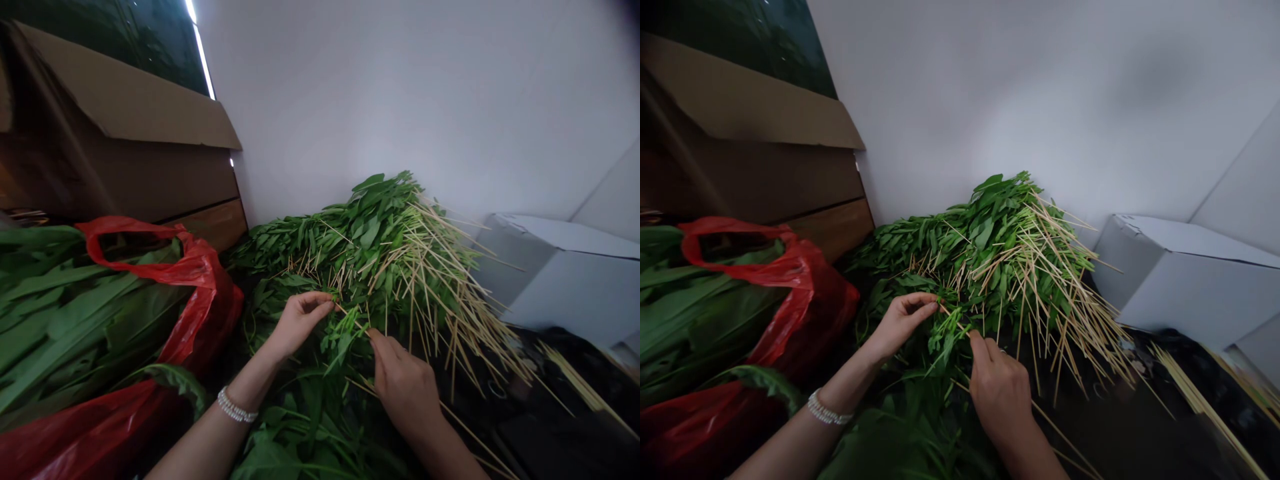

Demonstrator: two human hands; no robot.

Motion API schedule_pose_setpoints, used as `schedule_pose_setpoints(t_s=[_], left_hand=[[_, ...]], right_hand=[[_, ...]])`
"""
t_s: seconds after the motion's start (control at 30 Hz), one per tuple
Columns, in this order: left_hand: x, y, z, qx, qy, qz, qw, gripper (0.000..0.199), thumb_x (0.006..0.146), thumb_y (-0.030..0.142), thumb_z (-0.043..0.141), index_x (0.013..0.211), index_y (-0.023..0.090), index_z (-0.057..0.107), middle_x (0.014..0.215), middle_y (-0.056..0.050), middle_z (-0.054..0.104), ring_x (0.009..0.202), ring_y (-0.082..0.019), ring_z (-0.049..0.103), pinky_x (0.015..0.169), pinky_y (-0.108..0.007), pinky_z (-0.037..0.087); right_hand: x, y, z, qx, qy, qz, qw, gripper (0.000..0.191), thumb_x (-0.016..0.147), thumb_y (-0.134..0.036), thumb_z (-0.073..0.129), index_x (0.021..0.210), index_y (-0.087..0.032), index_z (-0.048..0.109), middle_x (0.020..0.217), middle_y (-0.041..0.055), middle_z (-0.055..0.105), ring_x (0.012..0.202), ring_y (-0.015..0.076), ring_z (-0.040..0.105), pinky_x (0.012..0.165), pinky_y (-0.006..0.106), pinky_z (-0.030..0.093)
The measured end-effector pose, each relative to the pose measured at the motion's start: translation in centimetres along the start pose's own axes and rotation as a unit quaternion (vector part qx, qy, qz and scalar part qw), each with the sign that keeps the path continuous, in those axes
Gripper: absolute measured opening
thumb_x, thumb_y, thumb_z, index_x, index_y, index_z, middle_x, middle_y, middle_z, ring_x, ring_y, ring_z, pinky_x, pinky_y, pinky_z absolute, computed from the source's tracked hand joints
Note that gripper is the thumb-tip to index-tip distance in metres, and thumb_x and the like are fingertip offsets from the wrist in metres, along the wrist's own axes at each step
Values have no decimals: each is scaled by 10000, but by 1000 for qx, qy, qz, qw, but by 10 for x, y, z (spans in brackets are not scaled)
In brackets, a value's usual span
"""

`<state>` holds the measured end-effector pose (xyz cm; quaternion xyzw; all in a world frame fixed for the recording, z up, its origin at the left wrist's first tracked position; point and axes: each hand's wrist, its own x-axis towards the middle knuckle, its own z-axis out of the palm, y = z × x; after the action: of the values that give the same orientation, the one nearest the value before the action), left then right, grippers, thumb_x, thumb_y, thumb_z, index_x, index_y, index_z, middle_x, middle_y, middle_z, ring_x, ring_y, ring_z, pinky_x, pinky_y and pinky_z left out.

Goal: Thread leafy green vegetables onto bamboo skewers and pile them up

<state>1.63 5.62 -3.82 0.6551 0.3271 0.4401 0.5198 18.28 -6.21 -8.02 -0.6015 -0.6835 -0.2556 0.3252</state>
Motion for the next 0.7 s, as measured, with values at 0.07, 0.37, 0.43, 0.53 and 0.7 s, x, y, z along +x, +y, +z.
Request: schedule_pose_setpoints(t_s=[0.07, 0.37, 0.43, 0.53, 0.7], left_hand=[[0, -1, 0, 1, 1, 0, 1000, 290, 717, 390, 721, 857, 136, 715, 804, -64, 757, 767, -183, 676, 786, -301, 510], [0, -2, -1, 61, -20, 23, 998, 253, 735, 370, 704, 829, 136, 723, 803, -66, 754, 762, -195, 675, 771, -304, 518], [0, -2, -1, 66, -20, 29, 997, 236, 737, 353, 706, 834, 139, 723, 807, -65, 752, 769, -194, 675, 772, -301, 517], [0, -2, -1, 49, -24, 31, 998, 282, 738, 353, 709, 921, 138, 715, 808, -65, 745, 771, -189, 672, 773, -298, 512], [2, -4, -8, 31, -58, 1, 998, 272, 742, 377, 706, 865, 135, 723, 850, -69, 741, 786, -180, 662, 780, -287, 501]], right_hand=[[0, 0, 0, 0, 2, 0, 1000, 334, 954, -157, 319, 1078, -130, 628, 721, 31, 637, 590, 101, 609, 533, 192, 406], [-1, -1, 1, -17, -6, -4, 1000, 338, 937, -142, 318, 1063, -130, 631, 728, 31, 644, 560, 105, 611, 496, 205, 404], [-1, -1, 1, -21, -9, -2, 1000, 340, 936, -138, 313, 1053, -132, 633, 727, 33, 646, 564, 106, 615, 496, 203, 406], [-1, -2, 2, -19, -12, 4, 1000, 339, 938, -137, 312, 1046, -135, 633, 735, 34, 651, 578, 104, 623, 499, 198, 407], [0, -2, 2, -7, -4, -2, 1000, 327, 937, -135, 325, 1041, -132, 635, 734, 32, 649, 571, 104, 620, 485, 200, 398]])
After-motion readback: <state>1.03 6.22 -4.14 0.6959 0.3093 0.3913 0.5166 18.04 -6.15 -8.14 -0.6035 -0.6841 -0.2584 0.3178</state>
